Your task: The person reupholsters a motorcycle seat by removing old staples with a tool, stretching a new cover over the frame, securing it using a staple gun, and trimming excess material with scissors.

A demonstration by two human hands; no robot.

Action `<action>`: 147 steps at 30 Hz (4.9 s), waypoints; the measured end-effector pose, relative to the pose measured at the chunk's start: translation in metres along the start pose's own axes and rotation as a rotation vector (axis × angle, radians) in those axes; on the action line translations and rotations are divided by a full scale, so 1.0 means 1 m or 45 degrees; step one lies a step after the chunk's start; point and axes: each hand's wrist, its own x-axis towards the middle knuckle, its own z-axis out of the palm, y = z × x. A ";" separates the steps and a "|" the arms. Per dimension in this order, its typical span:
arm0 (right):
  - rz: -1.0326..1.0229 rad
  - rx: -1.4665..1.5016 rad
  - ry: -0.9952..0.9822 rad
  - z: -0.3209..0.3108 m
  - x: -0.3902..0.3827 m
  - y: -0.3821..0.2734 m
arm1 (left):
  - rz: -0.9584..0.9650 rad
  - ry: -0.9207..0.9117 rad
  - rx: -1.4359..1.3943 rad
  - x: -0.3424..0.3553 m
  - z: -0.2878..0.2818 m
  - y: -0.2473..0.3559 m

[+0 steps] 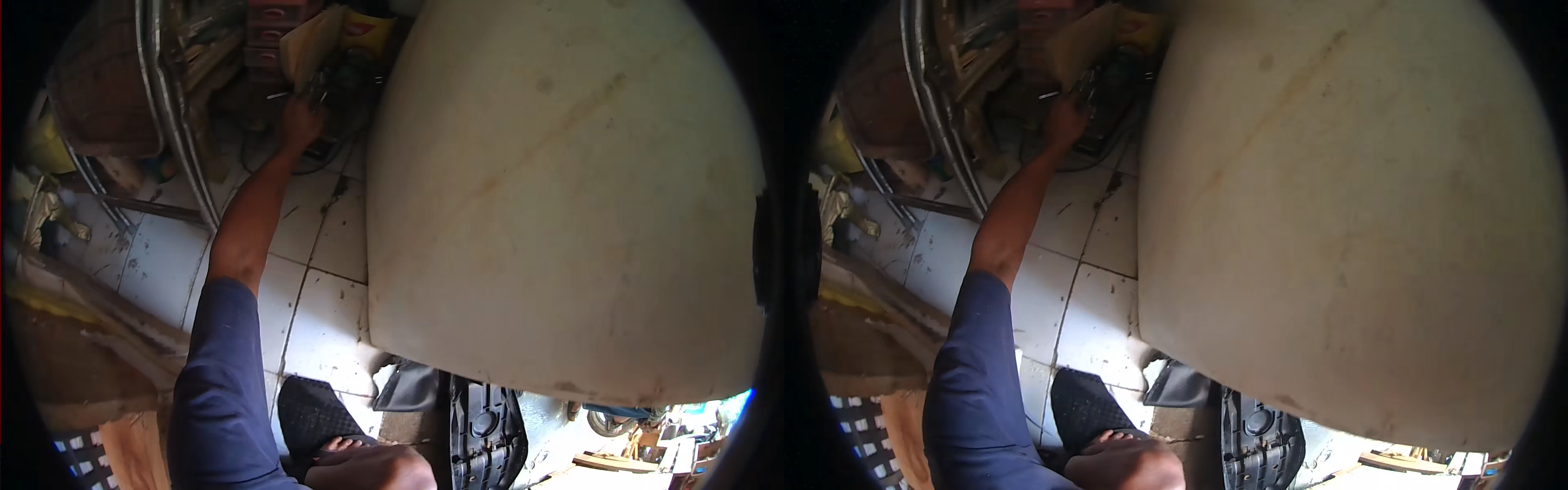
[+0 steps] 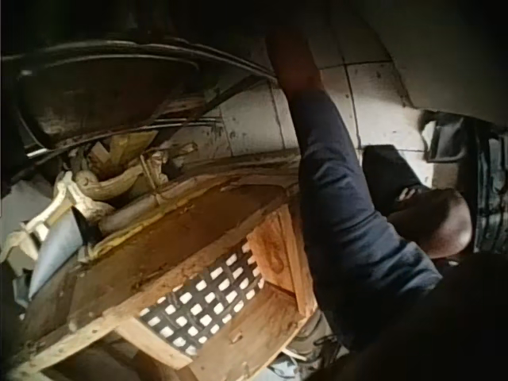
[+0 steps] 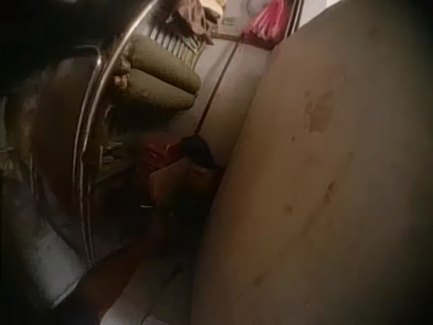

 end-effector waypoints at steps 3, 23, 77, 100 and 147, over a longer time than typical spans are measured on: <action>0.022 0.020 0.037 -0.005 -0.012 -0.001 | -0.081 0.047 -0.023 -0.001 0.012 0.017; -0.289 0.753 0.054 -0.011 -0.150 -0.015 | -0.336 -0.150 -1.295 -0.338 -0.252 0.214; -0.316 2.190 -0.697 -0.150 -0.139 0.108 | 0.668 -1.831 -2.466 -0.726 -0.517 0.540; -0.766 1.889 -0.515 -0.205 -0.135 0.108 | 1.619 -1.619 -1.020 -0.667 -0.345 0.565; 0.086 -1.013 -0.068 -0.226 -0.048 0.052 | 2.148 -2.136 -0.364 -0.675 -0.447 0.401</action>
